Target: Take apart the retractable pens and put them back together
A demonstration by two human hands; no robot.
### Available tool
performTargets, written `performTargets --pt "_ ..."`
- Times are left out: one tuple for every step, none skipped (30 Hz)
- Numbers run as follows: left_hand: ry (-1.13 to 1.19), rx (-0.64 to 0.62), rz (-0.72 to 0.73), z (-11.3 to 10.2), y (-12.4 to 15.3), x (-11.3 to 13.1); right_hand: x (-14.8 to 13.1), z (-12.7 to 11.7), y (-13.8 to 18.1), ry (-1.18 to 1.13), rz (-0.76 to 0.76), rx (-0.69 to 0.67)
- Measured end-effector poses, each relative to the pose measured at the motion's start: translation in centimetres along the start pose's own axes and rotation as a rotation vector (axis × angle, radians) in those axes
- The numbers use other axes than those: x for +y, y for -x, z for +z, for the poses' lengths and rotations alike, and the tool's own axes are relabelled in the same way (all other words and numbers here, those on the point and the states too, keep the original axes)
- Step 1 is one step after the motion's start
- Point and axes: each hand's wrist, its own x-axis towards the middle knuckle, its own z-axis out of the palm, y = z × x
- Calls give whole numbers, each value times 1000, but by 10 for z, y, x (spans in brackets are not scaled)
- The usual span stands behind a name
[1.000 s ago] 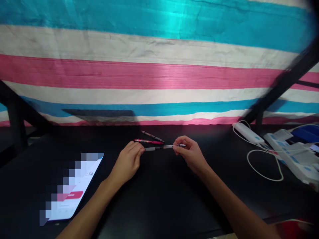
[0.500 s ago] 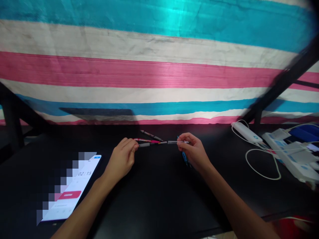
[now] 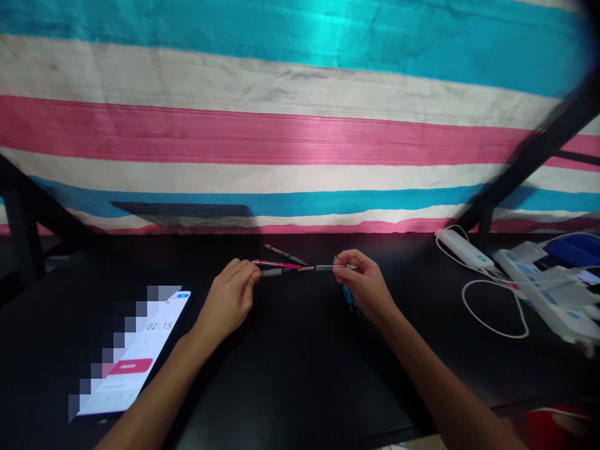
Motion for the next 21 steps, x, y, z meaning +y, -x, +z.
performTargets --pt "-1 -1 0 0 0 0 0 0 0 -1 -1 -2" --pt "-1 -1 0 0 0 0 1 0 0 -4 -3 -4" --pt "-1 -2 -1 0 0 0 1 -1 -1 -5 -5 -5" --pt "-1 -4 -1 0 0 0 1 -1 -1 -5 -7 -8" --pt "0 -4 -1 -1 0 0 2 -2 -1 -4 -6 -11" --pt "1 -4 0 -1 0 0 2 -2 -1 -2 -6 -14" --pt "3 -4 0 0 0 1 3 -2 -1 0 -7 -17" --pt "6 -6 1 0 1 1 3 -3 -1 5 -9 -22" --pt "10 -9 1 0 1 1 3 -2 0 11 -11 -30" --pt "16 -14 1 1 1 2 3 -2 1 20 -10 -39" --pt "24 -22 3 2 1 3 3 -1 1 35 -5 -51" --pt "32 -33 5 3 2 4 3 0 2 54 -1 -64" --pt "41 -45 10 5 2 5 3 1 4 79 1 -77" --pt "51 -57 17 6 3 6 3 3 5 105 0 -92" --pt "61 -69 25 8 3 7 3 5 6 130 -6 -109" --pt "70 -77 32 9 4 8 3 6 7 152 -14 -127" --pt "77 -82 37 10 4 9 4 8 7 168 -23 -145" --pt "82 -84 39 11 4 9 4 9 8 180 -31 -161" --pt "85 -84 39 12 5 9 4 10 8 190 -36 -173" --pt "85 -83 37 12 5 9 5 10 9 197 -41 -178" --pt "85 -81 35 13 5 9 5 11 9 200 -44 -180"
